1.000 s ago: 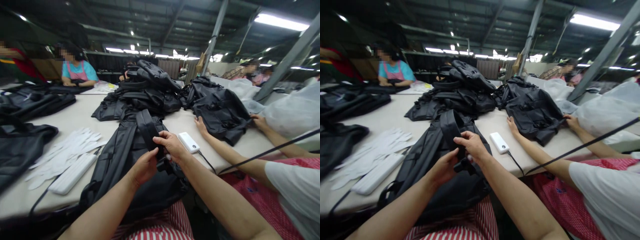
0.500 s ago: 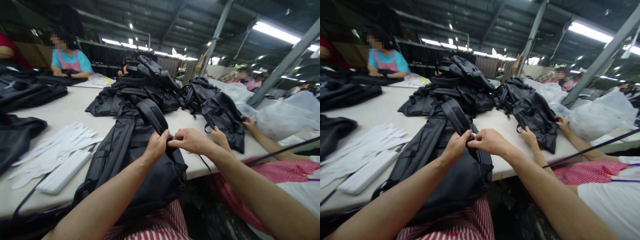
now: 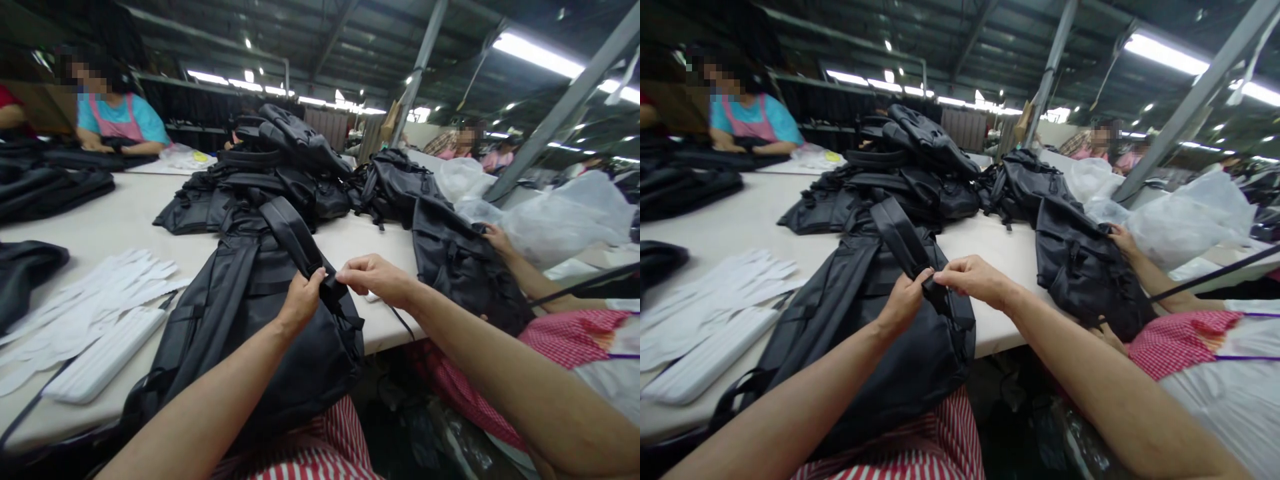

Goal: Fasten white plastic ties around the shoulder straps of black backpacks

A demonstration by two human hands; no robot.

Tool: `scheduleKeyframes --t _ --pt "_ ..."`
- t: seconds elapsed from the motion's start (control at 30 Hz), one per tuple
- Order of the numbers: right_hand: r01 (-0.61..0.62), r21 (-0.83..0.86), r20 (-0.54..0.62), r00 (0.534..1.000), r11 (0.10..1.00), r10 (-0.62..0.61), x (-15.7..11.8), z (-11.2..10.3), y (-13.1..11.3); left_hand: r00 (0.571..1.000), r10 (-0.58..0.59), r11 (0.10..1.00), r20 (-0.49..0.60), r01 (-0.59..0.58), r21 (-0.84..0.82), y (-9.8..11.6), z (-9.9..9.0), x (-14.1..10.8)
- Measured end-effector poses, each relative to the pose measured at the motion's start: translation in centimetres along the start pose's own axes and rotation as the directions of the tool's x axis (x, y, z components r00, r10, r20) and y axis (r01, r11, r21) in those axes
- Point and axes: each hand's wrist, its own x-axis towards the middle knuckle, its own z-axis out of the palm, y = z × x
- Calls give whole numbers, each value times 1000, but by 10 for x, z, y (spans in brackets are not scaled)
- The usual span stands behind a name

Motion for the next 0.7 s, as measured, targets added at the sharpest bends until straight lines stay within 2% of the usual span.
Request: scheduleKeyframes --t 0.07,0.13,0.27,0.37,0.5,0.6,0.7 --pt "-148 -50 51 987 988 150 4 -2 11 996 84 989 -5 -83 121 -2 3 -1" --pt "-199 -85 60 977 976 204 7 -1 22 989 144 968 -15 -137 212 -2 6 -2" --pt "-126 -18 33 991 992 126 4 -1 27 983 183 961 16 -182 210 1 13 1" --pt "-37 44 -28 999 998 38 -3 -8 19 983 157 981 100 -167 94 2 20 7" --pt "62 54 -154 987 997 -53 -18 -22 10 973 120 991 197 -106 -81 6 37 18" --pt "88 133 -228 972 987 -56 -34 -32 12 932 114 983 344 -56 -174 12 56 27" --pt "116 240 -352 936 964 -25 -48 -38 18 847 85 977 525 34 -213 15 73 29"
